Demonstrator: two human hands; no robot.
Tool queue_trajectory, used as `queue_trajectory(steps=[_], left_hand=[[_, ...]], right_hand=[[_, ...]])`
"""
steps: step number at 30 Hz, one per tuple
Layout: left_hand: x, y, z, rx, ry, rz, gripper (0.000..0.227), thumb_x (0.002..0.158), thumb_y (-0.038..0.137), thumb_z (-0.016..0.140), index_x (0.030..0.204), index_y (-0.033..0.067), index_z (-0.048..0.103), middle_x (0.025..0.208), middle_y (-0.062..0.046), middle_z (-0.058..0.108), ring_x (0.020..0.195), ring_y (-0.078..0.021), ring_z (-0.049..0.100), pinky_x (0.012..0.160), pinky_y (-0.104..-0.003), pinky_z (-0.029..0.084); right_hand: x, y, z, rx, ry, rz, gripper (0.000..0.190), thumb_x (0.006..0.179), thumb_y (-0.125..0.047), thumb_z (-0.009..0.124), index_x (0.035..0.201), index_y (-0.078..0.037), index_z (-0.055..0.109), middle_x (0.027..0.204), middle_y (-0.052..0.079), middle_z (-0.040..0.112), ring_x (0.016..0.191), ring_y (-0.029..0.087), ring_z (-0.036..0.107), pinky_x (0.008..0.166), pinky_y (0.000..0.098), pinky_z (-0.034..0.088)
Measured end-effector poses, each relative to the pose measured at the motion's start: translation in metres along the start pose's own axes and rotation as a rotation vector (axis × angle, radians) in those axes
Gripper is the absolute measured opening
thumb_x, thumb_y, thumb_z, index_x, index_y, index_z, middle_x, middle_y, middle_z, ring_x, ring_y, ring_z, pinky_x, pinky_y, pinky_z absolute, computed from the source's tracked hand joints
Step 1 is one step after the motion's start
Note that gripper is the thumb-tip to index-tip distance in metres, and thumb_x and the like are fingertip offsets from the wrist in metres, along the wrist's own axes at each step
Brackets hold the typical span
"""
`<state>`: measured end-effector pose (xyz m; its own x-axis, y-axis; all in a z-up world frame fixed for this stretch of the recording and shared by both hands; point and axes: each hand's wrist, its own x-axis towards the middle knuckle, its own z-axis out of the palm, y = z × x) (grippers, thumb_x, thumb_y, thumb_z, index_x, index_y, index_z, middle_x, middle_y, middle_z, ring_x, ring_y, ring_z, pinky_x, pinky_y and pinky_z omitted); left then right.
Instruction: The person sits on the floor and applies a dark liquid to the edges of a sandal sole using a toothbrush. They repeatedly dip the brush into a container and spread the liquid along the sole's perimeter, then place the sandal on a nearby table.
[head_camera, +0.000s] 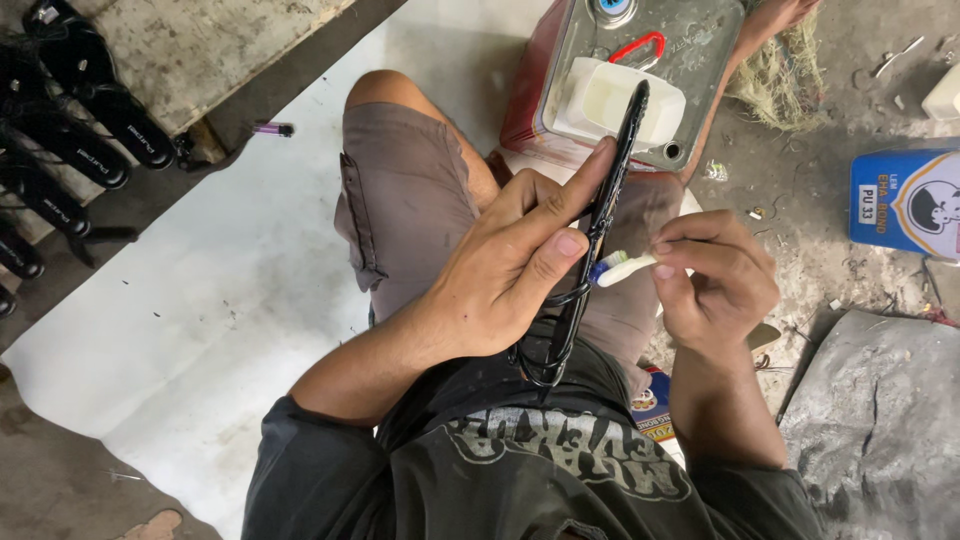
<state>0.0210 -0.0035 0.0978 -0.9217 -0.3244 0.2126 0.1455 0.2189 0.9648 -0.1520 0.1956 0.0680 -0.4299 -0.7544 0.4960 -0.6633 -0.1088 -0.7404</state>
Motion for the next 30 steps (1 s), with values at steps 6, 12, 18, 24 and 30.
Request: queue_trajectory(steps=[6, 12, 18, 24, 30], left_hand=[[-0.003, -0.035, 0.004, -0.18, 0.059, -0.213, 0.068, 0.114, 0.052, 0.032, 0.16, 0.0026, 0.032, 0.114, -0.01, 0.064, 0.111, -0.0204, 0.056, 0.109, -0.034, 0.044], [-0.006, -0.132, 0.019, -1.173, 0.22, -0.946, 0.07, 0.095, 0.065, 0.044, 0.129, 0.0049, 0.06, 0.099, -0.014, 0.073, 0.09, -0.0284, 0.07, 0.082, -0.046, 0.058], [-0.044, -0.162, 0.048, -1.212, 0.145, -0.878, 0.044, 0.097, 0.048, 0.056, 0.117, 0.0091, 0.064, 0.095, -0.007, 0.072, 0.083, -0.0214, 0.069, 0.075, -0.04, 0.057], [-0.038, -0.148, 0.037, -1.22, 0.225, -0.859, 0.037, 0.095, 0.045, 0.062, 0.118, 0.0155, 0.062, 0.094, -0.002, 0.067, 0.082, -0.0158, 0.066, 0.074, -0.04, 0.058], [-0.028, -0.147, 0.017, -1.228, 0.141, -0.669, 0.036, 0.108, 0.038, 0.057, 0.126, 0.0064, 0.06, 0.109, -0.005, 0.064, 0.096, -0.0154, 0.063, 0.084, -0.034, 0.053]], right_hand=[[-0.004, 0.034, -0.01, 0.502, 0.143, 0.115, 0.006, 0.097, -0.007, 0.07, 0.099, -0.004, 0.066, 0.093, 0.016, 0.071, 0.075, 0.017, 0.068, 0.057, 0.0235, 0.054], [0.025, 0.108, -0.015, -0.396, -0.064, 0.364, 0.016, 0.103, -0.014, 0.069, 0.118, -0.011, 0.074, 0.105, 0.015, 0.073, 0.08, 0.026, 0.068, 0.072, 0.0382, 0.053], [0.067, 0.155, 0.008, -1.166, -0.516, 0.29, 0.021, 0.093, -0.022, 0.064, 0.109, -0.025, 0.079, 0.094, 0.015, 0.072, 0.074, 0.036, 0.07, 0.065, 0.0504, 0.053], [0.053, 0.135, -0.023, -1.022, -0.388, 0.252, 0.017, 0.1, -0.025, 0.065, 0.111, -0.023, 0.078, 0.098, 0.011, 0.073, 0.083, 0.033, 0.07, 0.074, 0.0465, 0.054], [0.022, 0.076, -0.047, -0.829, -0.355, 0.405, 0.01, 0.1, -0.022, 0.076, 0.108, -0.019, 0.079, 0.108, 0.008, 0.076, 0.09, 0.028, 0.071, 0.075, 0.038, 0.053]])
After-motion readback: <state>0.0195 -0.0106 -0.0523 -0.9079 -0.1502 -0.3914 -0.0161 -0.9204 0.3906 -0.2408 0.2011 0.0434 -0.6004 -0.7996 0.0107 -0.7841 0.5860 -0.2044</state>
